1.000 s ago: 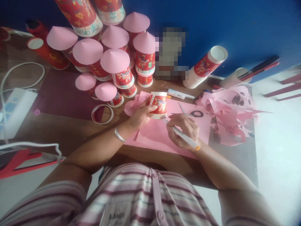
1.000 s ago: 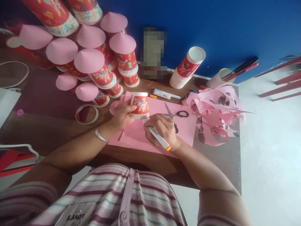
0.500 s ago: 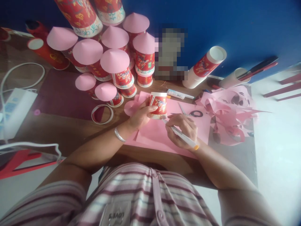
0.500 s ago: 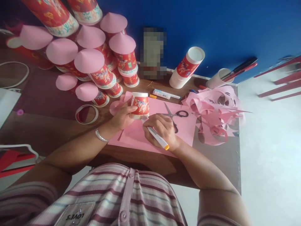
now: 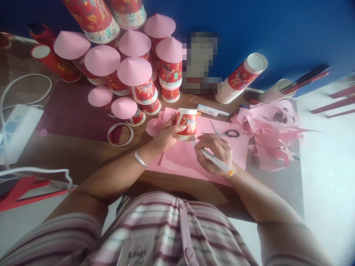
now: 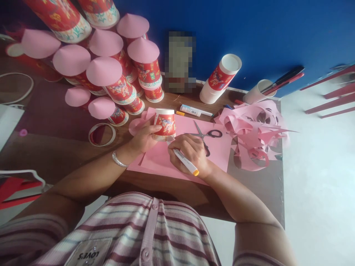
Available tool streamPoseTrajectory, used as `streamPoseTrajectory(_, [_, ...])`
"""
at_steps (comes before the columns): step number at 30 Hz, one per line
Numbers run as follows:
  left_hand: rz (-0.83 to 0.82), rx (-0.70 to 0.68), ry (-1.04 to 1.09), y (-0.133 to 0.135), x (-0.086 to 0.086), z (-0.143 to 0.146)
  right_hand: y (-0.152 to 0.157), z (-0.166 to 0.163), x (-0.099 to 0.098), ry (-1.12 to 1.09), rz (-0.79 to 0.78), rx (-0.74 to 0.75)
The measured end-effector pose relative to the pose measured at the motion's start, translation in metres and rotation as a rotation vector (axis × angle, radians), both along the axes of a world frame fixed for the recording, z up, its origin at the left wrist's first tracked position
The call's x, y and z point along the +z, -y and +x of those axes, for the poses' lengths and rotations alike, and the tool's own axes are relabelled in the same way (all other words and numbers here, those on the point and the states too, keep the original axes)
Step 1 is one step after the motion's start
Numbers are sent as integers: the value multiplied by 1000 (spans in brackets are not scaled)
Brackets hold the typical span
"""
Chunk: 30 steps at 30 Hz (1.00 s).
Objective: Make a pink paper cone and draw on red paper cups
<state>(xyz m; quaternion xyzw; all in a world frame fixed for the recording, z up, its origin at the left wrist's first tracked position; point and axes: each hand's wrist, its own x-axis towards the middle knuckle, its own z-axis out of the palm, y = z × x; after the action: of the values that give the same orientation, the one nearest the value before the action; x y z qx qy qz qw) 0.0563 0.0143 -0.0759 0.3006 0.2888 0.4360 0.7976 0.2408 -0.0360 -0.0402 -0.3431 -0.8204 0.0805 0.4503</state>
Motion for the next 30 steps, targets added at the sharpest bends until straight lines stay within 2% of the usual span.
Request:
streamPoseTrajectory(19, [-2,20,-8,0,2,1,0,4,-1,22,14,-59])
streamPoseTrajectory(30, [25,63,-16,-2,-2,0,0,2,2,-57,38,96])
